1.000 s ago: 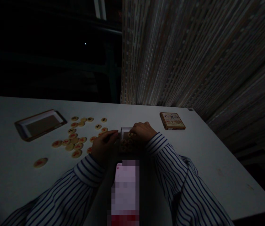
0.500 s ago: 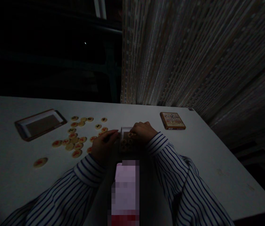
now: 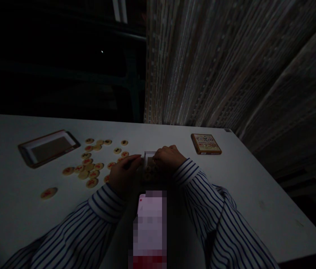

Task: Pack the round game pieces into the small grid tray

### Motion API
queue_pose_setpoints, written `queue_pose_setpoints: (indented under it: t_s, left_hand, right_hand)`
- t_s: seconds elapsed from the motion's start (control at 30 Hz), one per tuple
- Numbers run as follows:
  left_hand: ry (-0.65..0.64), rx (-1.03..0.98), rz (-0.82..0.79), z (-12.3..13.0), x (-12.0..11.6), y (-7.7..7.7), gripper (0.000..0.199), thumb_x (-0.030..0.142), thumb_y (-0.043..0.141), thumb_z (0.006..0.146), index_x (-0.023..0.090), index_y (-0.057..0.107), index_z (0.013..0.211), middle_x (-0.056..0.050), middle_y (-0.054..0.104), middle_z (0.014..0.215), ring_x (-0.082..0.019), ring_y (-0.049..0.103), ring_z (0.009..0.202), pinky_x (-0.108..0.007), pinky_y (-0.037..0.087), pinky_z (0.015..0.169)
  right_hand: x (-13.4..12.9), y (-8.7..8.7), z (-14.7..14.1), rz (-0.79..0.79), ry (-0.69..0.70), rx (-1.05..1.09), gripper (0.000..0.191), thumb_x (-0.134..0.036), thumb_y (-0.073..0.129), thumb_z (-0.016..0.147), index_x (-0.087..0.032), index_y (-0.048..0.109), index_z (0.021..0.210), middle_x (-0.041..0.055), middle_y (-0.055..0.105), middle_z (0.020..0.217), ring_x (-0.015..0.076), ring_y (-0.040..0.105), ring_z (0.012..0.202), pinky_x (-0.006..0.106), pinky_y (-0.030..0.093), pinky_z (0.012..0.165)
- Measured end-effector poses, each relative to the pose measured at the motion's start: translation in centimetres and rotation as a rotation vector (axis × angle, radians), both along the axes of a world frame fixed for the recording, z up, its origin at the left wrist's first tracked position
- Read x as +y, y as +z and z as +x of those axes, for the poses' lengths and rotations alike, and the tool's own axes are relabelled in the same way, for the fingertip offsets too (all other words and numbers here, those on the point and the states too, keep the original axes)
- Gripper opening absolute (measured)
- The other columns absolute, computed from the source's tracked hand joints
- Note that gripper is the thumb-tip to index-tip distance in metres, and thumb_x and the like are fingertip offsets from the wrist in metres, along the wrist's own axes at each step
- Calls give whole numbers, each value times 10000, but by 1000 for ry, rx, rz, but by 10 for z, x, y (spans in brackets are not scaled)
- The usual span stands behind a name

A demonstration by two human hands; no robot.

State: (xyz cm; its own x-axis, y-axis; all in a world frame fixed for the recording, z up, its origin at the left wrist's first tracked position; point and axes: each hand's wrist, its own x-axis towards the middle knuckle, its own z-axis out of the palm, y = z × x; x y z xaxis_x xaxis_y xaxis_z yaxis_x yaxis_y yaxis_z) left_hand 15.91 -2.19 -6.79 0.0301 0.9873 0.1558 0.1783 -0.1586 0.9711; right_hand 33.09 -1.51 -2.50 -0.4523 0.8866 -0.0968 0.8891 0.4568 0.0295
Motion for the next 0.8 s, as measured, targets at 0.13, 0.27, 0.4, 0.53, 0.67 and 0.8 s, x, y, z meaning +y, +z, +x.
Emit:
queue_pose_setpoints:
  t_s: [0.13,0.27,0.4,0.53,0.67,0.8]
  left_hand:
    - [6,-10,3,1,0,1,226,318,588,665,157,658,805,-31,687,710,-156,632,677,-260,514,621]
    - [-2,5,1,1,0,1,223,320,585,665,157,657,799,-27,682,681,-155,628,654,-265,513,601]
    - [5,15,23,1,1,-3,230,327,582,670,157,659,803,-33,684,702,-159,626,671,-273,512,620]
    - [-11,15,32,0,1,-4,241,329,580,678,152,657,823,-39,687,739,-158,628,699,-270,512,641]
    - [-3,47,32,0,1,-2,230,323,574,685,154,656,818,-38,687,739,-160,628,700,-275,512,642]
    - [-2,54,35,0,0,-1,225,322,570,690,160,654,821,-30,685,726,-159,627,699,-280,510,646]
  right_hand:
    - [0,0,0,-19,-3,-26,254,-271,425,826,-254,606,1003,40,617,1040,192,513,965,337,307,758]
    - [0,-1,0,-20,4,-8,246,-263,432,819,-255,611,989,33,619,1041,198,513,966,347,304,762]
    - [0,-2,1,-21,6,9,244,-257,429,818,-259,614,978,29,626,1031,200,516,962,355,301,767]
    - [1,-3,1,-35,18,6,230,-254,443,807,-265,620,953,21,621,1045,203,509,976,363,299,772]
    - [1,-2,1,-42,12,3,213,-245,457,797,-259,630,921,25,622,1041,199,511,971,359,297,777]
    - [2,-2,0,-40,9,-10,208,-245,457,793,-251,633,906,32,624,1034,198,516,961,355,302,774]
